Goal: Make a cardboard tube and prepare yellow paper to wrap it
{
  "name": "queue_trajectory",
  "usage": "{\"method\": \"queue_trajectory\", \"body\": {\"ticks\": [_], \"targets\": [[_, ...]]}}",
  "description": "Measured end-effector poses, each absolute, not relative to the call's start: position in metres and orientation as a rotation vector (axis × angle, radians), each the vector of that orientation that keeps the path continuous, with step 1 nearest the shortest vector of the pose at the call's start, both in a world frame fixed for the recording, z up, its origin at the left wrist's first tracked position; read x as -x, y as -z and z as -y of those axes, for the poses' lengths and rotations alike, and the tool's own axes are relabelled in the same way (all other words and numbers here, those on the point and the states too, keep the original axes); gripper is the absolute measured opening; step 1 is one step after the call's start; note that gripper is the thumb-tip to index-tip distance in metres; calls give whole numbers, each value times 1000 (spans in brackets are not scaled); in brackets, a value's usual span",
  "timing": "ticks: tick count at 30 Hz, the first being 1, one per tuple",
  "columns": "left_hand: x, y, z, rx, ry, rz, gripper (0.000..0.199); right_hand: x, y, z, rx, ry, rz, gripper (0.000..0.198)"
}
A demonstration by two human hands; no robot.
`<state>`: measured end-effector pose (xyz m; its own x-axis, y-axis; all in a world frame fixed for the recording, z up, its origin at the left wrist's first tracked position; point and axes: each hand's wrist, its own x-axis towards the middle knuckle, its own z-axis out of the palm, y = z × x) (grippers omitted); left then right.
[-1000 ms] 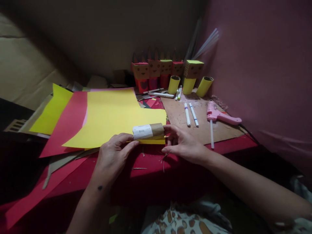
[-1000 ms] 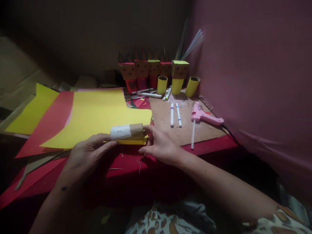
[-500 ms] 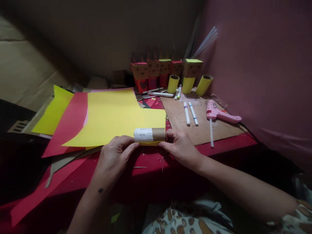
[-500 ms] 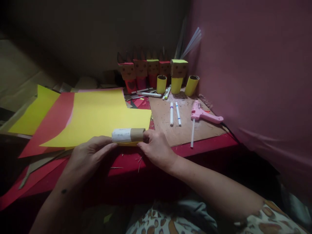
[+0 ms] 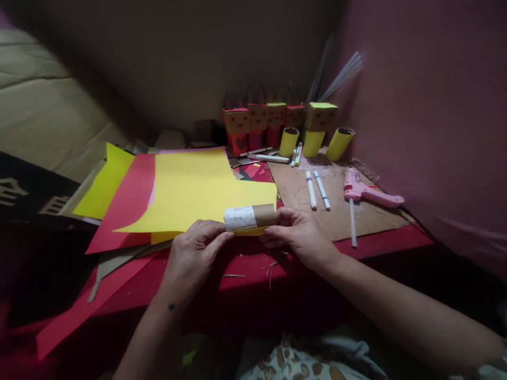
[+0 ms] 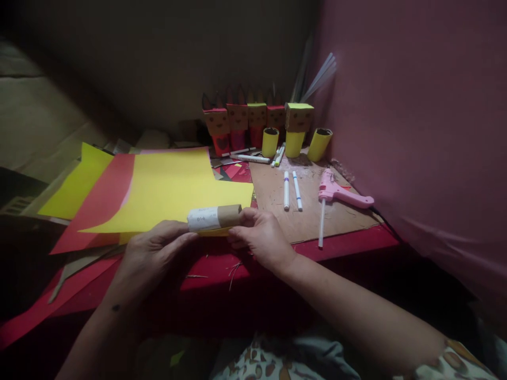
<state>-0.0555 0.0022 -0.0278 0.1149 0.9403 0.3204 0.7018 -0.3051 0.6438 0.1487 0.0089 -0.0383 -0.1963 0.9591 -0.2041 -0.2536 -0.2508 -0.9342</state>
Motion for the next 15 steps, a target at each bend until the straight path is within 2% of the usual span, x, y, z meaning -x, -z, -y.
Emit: {"method": "queue_trajectory", "body": {"ticks": [8, 15], "targets": [[58, 20, 18, -2152, -1182, -1616, 15, -146, 35, -7, 833, -1413, 1190, 12], [56, 44, 37, -2225, -1248, -1552, 9, -148, 47, 7, 862, -1492, 1163, 15]]}}
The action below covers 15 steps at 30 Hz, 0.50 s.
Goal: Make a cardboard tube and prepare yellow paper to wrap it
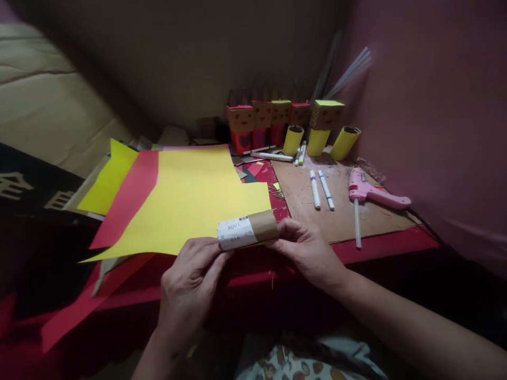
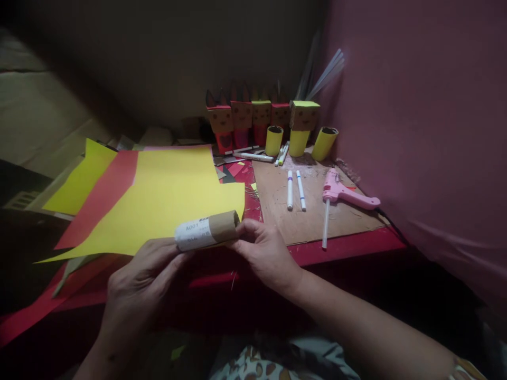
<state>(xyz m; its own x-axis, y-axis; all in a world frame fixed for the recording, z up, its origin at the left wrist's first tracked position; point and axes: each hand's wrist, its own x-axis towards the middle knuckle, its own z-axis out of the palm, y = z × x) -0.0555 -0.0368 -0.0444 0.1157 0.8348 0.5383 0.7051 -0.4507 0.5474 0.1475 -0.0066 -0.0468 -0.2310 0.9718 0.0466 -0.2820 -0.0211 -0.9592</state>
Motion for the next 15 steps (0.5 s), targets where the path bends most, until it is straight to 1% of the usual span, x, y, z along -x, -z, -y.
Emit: {"method": "queue_trajectory", "body": {"ticks": [6, 15], "targets": [[57, 57, 34, -2074, -1251, -1527, 7, -147, 53, 9, 951, -1462, 1152, 19], [59, 50, 33, -1968, -1123, -1599, 13, -141, 52, 12, 890, -1472, 1072, 15]]}}
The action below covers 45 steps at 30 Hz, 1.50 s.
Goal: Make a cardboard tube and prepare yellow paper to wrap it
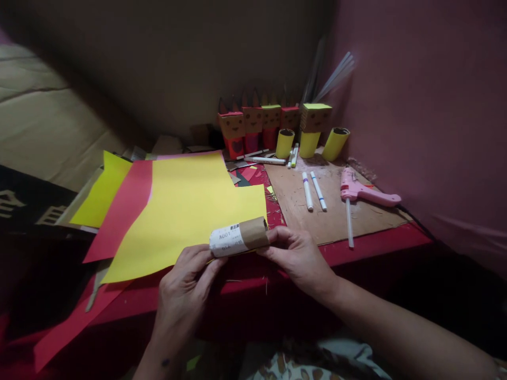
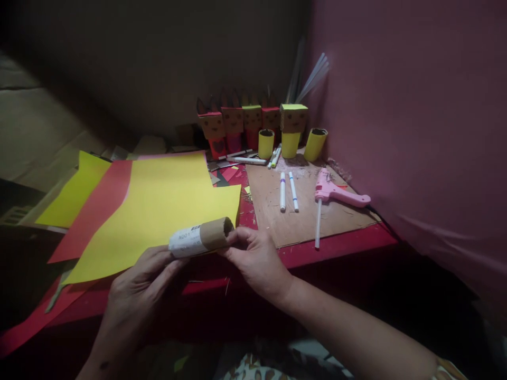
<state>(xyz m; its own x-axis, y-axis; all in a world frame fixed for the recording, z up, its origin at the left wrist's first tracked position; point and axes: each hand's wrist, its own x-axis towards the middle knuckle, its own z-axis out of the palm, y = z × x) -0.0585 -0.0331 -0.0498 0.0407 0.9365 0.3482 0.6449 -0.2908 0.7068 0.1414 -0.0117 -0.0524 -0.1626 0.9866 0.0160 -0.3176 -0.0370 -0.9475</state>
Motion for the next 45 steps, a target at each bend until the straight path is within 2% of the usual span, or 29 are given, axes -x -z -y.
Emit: {"method": "queue_trajectory", "body": {"ticks": [4, 7, 10, 12, 18, 22, 28, 31, 37, 40, 42, 45], "targets": [[50, 33, 53, -1922, -1330, -1902, 26, -141, 51, 9, 910, -1513, 967, 18], [41, 22, 70, -1652, -1430, -2063, 21, -142, 53, 7, 922, -1549, 858, 22], [35, 20, 70, -1137, -1172, -1686, 36, -143, 54, 6, 889, -1559, 783, 22], [33, 21, 62, -852, -1125, -1396, 42, -144, 54, 7, 856, -1553, 782, 20], [30, 17, 34, -469, -1151, -910, 34, -147, 52, 11, 803, -1372, 1021, 11], [25, 19, 26, -427, -1155, -878, 31, -149, 52, 13, 759, -1109, 1328, 13], [19, 20, 24, -379, -1228, -1061, 41, -154, 46, 15, 613, -862, 1602, 13], [20, 20, 24, -367, -1240, -1115, 39, -154, 45, 20, 620, -1001, 1480, 17], [22, 21, 25, -354, -1264, -1147, 37, -157, 39, 13, 596, -1620, 693, 20], [22, 20, 25, -367, -1241, -1156, 37, -156, 34, 3, 628, -1998, 568, 33], [22, 19, 25, -377, -1244, -1169, 37, -154, 33, -1, 603, -2051, 495, 41], [21, 19, 26, -360, -1267, -1182, 39, -150, 34, 0, 515, -1875, 381, 39]]}}
